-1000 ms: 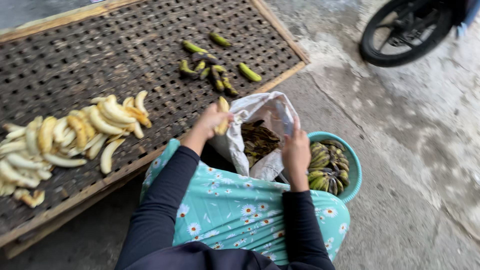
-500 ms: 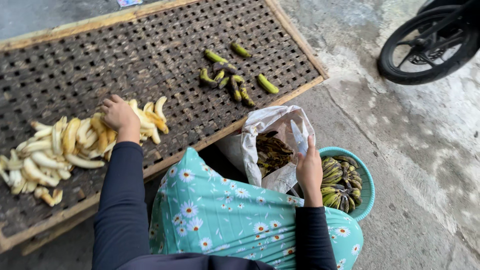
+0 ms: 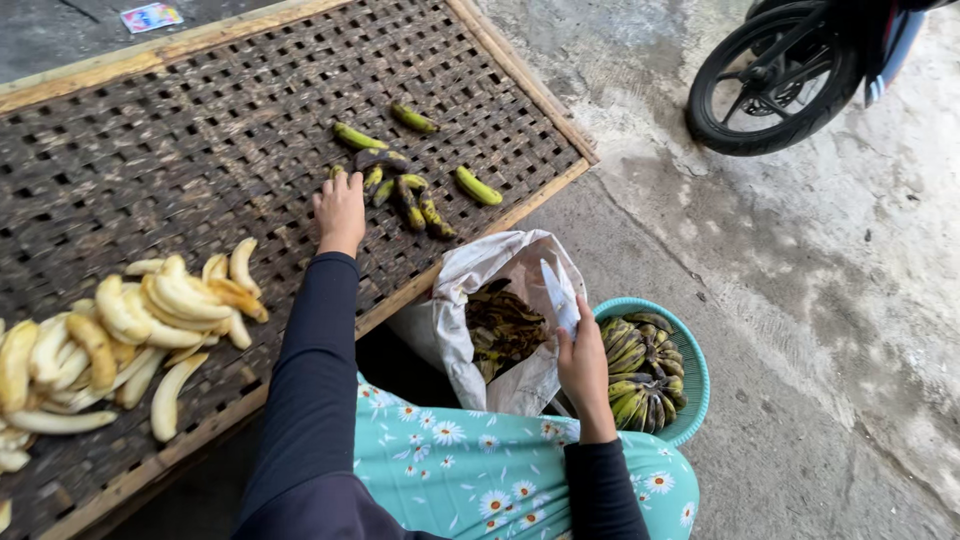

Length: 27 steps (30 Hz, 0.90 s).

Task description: The person sits on the ground and peels bananas one at a time with a small knife, letting the peels fall into a paper bag between their legs, and places the peeled bananas on a woven bamboo mat beside them.

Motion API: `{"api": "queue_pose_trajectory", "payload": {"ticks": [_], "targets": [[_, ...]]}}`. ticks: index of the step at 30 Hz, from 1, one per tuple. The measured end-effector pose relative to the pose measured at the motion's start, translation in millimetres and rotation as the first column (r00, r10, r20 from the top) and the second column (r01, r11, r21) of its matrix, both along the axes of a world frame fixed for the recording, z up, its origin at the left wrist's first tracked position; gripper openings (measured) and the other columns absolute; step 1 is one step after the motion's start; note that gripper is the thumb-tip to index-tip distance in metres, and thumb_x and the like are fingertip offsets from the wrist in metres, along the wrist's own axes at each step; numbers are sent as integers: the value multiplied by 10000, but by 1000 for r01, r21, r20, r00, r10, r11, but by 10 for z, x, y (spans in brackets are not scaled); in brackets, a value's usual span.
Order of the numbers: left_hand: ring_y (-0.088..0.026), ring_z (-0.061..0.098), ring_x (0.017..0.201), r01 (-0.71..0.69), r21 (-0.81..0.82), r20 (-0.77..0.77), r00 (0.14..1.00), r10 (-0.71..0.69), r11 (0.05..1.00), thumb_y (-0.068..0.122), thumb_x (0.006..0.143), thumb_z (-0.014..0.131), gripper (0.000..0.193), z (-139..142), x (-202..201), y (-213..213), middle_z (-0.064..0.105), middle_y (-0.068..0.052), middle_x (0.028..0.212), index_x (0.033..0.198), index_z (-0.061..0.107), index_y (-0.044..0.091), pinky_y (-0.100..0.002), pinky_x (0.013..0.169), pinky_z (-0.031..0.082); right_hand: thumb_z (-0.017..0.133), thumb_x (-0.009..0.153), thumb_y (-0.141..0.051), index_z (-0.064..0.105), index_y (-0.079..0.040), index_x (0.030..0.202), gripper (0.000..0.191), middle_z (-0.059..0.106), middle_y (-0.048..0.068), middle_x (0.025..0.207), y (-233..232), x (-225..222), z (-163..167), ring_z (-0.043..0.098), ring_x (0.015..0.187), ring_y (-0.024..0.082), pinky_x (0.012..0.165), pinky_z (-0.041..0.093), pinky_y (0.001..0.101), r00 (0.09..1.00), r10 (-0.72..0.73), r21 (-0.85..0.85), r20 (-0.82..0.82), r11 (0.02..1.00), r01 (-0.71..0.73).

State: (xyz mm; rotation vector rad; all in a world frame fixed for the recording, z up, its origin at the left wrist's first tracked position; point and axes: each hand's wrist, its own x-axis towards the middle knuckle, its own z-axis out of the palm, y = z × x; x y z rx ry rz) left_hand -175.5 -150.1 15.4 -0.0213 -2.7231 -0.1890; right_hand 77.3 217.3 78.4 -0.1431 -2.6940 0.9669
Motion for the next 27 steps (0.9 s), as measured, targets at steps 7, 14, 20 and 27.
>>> {"api": "queue_pose_trajectory", "payload": {"ticks": [7, 14, 20, 27], "targets": [[-315, 547, 1294, -61, 15, 163, 985, 58, 998, 126, 1051, 628, 187, -214, -233, -24, 611, -141, 1368, 1230, 646, 73, -517, 1094, 434, 614, 978, -143, 400, -41, 1534, 604, 625, 238, 1292, 43, -82, -95, 663, 1123, 346, 939, 525, 402, 1000, -9, -94, 18, 996, 11], [-345, 631, 1123, -80, 619, 45, 997, 67, 781, 388, 1109, 544, 409, 13, -65, 26, 674, -194, 1172, 1305, 505, 32, -613, 1017, 487, 600, 1009, -152, 395, -94, 1549, 580, 599, 94, 950, -12, -110, -145, 578, 799, 158, 731, 505, 302, 998, 38, -308, 49, 951, -21], [-277, 623, 968, 404, 524, -115, 906, -408, 750, 181, 1011, 641, 364, 435, 544, 890, 562, -210, 1148, 1265, 478, -24, -388, 838, 583, 549, 1065, -132, 346, -85, 1611, 585, 447, -7, 837, -221, -59, 10, 433, 752, 89, 710, 423, 241, 967, 242, -390, -81, 885, -254], [-209, 662, 1128, 660, -108, -442, 637, -631, 743, 108, 954, 691, 342, 734, 1577, 1502, 673, -65, 1105, 1292, 683, 52, -526, 1208, 395, 516, 1057, -117, 209, -85, 1654, 673, 443, -18, 848, -398, 129, 296, 423, 749, 93, 715, 411, 240, 929, 329, -417, -167, 830, -369]]}}
